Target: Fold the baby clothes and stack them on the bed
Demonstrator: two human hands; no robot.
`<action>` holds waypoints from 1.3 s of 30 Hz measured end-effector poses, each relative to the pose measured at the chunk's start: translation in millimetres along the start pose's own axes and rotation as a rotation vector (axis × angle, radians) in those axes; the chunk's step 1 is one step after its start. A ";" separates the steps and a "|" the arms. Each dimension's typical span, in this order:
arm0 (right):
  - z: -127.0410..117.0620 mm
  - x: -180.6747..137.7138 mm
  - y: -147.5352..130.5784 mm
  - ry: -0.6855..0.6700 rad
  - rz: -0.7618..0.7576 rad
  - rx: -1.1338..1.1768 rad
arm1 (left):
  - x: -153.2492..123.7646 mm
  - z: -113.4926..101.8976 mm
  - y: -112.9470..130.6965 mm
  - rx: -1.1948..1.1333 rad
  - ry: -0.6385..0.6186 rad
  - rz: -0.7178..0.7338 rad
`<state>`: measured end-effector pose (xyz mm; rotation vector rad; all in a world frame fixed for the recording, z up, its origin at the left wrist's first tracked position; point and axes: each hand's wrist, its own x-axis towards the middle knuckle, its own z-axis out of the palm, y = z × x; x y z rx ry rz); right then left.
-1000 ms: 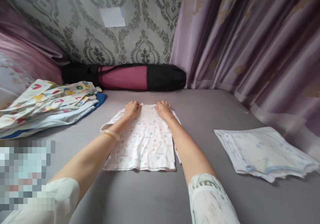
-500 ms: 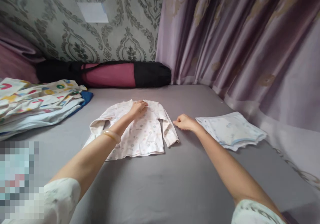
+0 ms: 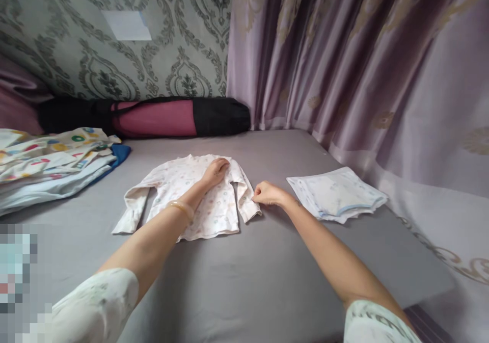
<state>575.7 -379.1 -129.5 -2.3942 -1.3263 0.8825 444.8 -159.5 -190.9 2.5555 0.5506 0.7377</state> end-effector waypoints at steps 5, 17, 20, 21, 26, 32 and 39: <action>-33.2 2.3 -2.1 0.111 0.087 0.163 | -0.7 0.8 -1.4 -0.001 -0.004 0.020; -85.2 43.3 55.7 0.312 0.007 0.095 | -4.2 0.2 1.9 0.033 0.013 0.037; -83.1 47.5 62.5 0.195 0.019 -0.006 | -5.0 -1.1 2.4 0.029 0.008 0.041; -82.7 48.2 63.1 0.185 0.022 -0.029 | -5.0 -1.5 2.4 0.031 0.003 0.045; -90.9 43.3 61.3 0.227 -0.061 0.184 | -5.0 -2.8 4.4 0.085 -0.024 0.065; -104.6 37.5 73.2 0.318 -0.019 0.350 | -8.7 -4.8 19.6 0.215 -0.103 -0.055; -89.7 53.7 85.5 0.335 0.071 0.034 | -9.5 -7.1 26.5 0.266 -0.173 -0.066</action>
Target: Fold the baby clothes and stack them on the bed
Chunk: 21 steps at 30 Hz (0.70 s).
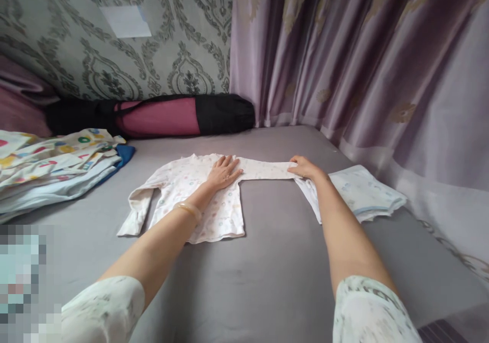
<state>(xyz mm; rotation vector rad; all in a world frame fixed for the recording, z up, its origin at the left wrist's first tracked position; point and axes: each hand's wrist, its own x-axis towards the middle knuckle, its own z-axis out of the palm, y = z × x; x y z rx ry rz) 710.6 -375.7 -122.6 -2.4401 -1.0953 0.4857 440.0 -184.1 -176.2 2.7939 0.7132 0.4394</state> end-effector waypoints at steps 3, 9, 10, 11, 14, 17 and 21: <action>1.2 3.1 -2.1 -0.011 0.067 -0.175 | 0.6 0.4 -0.5 -0.010 -0.015 -0.014; 24.6 -6.8 -44.9 0.184 0.122 -0.564 | 2.4 1.8 0.2 -0.010 -0.037 -0.050; 34.9 -10.1 -57.5 0.224 0.034 -0.556 | 3.1 2.1 0.7 -0.008 -0.048 -0.060; 46.5 -13.4 -70.8 0.216 -0.075 -0.511 | 4.0 2.3 1.5 -0.008 -0.058 -0.069; 83.6 -21.6 -108.2 0.093 -0.357 -0.307 | 6.5 1.2 5.3 -0.022 -0.087 -0.089; 112.3 -26.0 -130.9 -0.004 -0.358 -0.247 | 4.3 -4.7 9.0 -0.038 -0.139 -0.130; 124.6 -28.7 -132.5 -0.047 -0.337 -0.290 | -15.5 -22.2 3.7 -0.034 -0.208 -0.113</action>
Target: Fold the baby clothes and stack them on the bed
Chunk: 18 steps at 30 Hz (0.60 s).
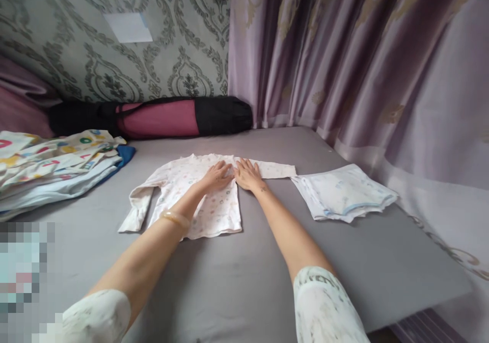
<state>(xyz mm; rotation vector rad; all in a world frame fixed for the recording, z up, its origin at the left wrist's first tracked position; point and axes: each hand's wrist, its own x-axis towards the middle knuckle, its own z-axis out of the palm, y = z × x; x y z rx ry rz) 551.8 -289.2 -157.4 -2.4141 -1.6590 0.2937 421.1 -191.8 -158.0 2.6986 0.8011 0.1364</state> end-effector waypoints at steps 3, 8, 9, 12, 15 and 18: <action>-2.2 -5.8 10.8 -0.003 0.023 -0.061 | -27.9 -12.5 -15.7 0.018 -0.006 0.003; -12.6 -17.4 36.9 -0.038 0.151 -0.107 | -73.1 -29.2 -45.9 -0.038 -0.032 -0.073; -14.8 -19.5 42.2 -0.044 0.182 -0.110 | -79.6 -30.9 -51.0 -0.055 -0.025 -0.080; -21.1 -24.9 56.6 -0.056 0.270 -0.111 | -92.3 -32.7 -63.3 -0.099 0.011 -0.075; -26.0 -29.0 67.2 -0.065 0.357 -0.119 | -97.3 -31.3 -69.6 -0.129 0.041 -0.030; -27.9 -31.3 73.0 -0.050 0.461 -0.130 | -100.0 -31.3 -69.0 -0.154 0.042 -0.017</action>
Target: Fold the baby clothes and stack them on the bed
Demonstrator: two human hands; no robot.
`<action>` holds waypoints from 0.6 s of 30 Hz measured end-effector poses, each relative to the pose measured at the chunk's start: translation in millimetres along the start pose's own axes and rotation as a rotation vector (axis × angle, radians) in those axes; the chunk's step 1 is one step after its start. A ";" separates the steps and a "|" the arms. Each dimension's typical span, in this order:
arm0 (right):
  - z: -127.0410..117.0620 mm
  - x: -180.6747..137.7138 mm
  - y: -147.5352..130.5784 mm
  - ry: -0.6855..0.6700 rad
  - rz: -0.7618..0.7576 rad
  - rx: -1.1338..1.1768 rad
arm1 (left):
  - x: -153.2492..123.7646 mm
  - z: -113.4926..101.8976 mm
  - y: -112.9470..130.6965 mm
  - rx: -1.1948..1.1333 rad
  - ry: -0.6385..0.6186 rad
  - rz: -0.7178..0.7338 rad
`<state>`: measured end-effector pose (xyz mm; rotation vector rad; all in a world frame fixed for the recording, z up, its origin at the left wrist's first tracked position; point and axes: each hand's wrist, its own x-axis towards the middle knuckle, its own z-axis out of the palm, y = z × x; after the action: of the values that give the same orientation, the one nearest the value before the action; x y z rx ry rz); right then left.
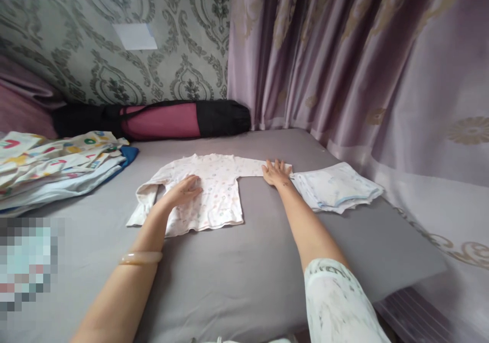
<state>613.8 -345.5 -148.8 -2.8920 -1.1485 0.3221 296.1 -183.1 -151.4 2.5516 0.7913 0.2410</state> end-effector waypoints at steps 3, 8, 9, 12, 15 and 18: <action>-0.1 -0.3 1.9 0.016 0.042 -0.009 | -4.4 -5.8 5.4 -0.098 0.017 -0.061; -8.9 -0.2 -0.6 0.077 0.012 -0.018 | -17.1 -36.3 7.1 -0.376 0.168 -0.230; -11.7 0.3 -3.7 0.105 -0.009 -0.016 | -20.6 -44.3 4.3 -0.399 0.227 -0.259; -16.9 1.0 -27.2 0.163 -0.075 -0.014 | -33.3 -64.9 -11.1 -0.400 0.408 -0.378; -12.3 -3.5 -74.7 0.205 -0.174 -0.010 | -46.8 -74.5 -33.8 -0.325 0.501 -0.552; -1.2 -12.1 -132.7 0.212 -0.465 0.006 | -58.2 -73.3 -56.0 -0.209 0.488 -0.728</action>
<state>515.5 -256.7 -133.8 -2.4672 -1.7038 0.0063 199.4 -148.2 -115.0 1.8654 1.7030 0.6667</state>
